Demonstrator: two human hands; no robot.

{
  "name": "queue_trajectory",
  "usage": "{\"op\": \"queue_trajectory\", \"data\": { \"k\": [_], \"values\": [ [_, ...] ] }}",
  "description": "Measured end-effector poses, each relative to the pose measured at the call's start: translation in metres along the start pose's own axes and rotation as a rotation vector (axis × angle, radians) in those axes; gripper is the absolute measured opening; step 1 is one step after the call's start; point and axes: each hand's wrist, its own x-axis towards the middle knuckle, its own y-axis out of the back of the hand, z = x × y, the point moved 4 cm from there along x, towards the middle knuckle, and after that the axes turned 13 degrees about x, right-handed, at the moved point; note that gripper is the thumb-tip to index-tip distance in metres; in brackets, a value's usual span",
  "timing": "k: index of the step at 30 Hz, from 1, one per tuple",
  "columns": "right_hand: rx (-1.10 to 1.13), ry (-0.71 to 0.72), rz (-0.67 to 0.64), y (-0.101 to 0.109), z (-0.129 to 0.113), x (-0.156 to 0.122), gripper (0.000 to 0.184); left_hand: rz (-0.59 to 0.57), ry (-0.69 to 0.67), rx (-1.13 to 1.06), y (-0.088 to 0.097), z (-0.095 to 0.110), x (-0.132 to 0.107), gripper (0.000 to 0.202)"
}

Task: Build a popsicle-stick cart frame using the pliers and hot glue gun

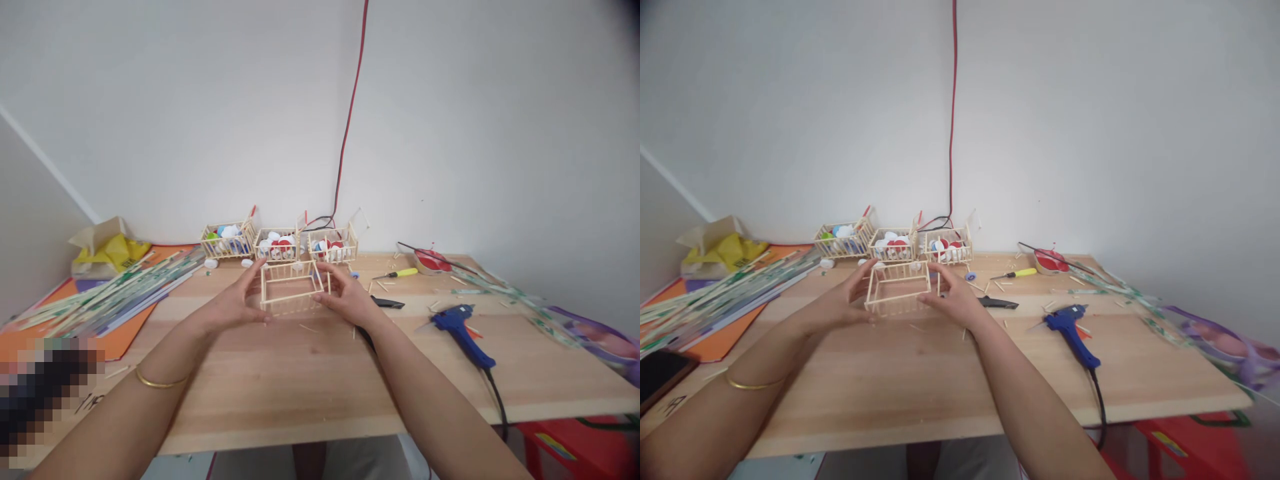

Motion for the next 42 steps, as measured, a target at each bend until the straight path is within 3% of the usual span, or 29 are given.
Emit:
{"op": "queue_trajectory", "data": {
  "k": [18, 42],
  "values": [
    [-0.205, 0.015, -0.004, 0.001, 0.001, -0.001, 0.061, -0.054, 0.001, 0.216, 0.001, -0.009, 0.001, 0.111],
    [-0.25, 0.067, -0.015, -0.001, 0.002, 0.001, 0.057, 0.045, 0.037, 0.302, 0.003, -0.003, 0.003, 0.118]
  ]
}}
